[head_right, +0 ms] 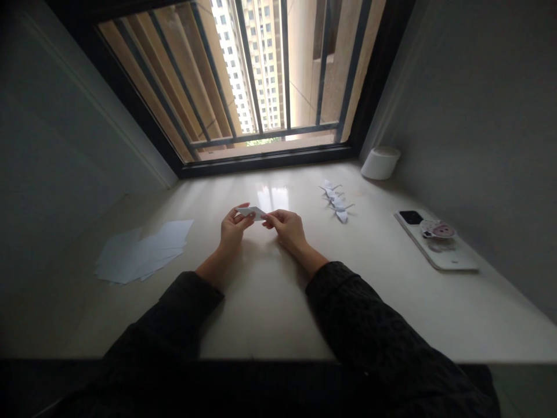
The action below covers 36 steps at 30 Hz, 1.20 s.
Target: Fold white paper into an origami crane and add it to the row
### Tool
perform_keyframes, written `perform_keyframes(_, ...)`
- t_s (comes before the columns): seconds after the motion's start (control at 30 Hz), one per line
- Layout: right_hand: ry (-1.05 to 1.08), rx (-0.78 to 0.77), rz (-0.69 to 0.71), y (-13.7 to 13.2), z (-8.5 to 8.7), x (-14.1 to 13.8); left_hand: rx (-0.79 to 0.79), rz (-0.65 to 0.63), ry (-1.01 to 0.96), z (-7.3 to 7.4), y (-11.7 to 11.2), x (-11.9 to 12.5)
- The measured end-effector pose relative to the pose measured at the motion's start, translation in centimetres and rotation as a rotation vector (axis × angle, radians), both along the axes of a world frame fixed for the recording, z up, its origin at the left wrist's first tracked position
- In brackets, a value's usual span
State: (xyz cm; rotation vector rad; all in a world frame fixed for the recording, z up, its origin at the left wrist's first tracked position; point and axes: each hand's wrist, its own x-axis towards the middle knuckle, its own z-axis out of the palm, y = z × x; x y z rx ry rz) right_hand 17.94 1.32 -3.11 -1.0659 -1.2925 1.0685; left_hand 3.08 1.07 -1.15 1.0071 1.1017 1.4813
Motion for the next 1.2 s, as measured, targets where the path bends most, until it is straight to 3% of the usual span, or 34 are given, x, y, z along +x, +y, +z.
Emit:
perform_keyframes(0.33,-0.051,0.011,-0.107,-0.5,0.6,0.2,0.024,0.005,-0.009,-0.6,0.1,-0.1)
perform_keyframes(0.47,-0.043,0.027,-0.077,-0.5,0.6,0.1,0.009,0.016,-0.029,-0.5,0.1,0.0)
perform_keyframes(0.67,0.173,0.025,0.061,-0.3,0.6,-0.4,0.029,0.0,-0.028,-0.4,0.0,-0.2)
perform_keyframes(0.77,0.184,0.017,0.091,-0.4,0.6,-0.5,0.043,0.015,-0.005,-0.4,-0.1,-0.2)
perform_keyframes(0.87,0.067,0.082,-0.011,-0.4,0.7,-0.2,0.103,0.013,0.05,-0.2,-0.5,-0.1)
perform_keyframes(1.03,-0.108,0.34,-0.246,-0.9,1.5,0.4,0.117,0.004,0.158,0.7,-1.6,0.4)
perform_keyframes(1.2,-0.183,0.388,-0.231,-1.3,2.1,0.5,0.235,-0.083,0.255,0.9,-1.7,0.5)
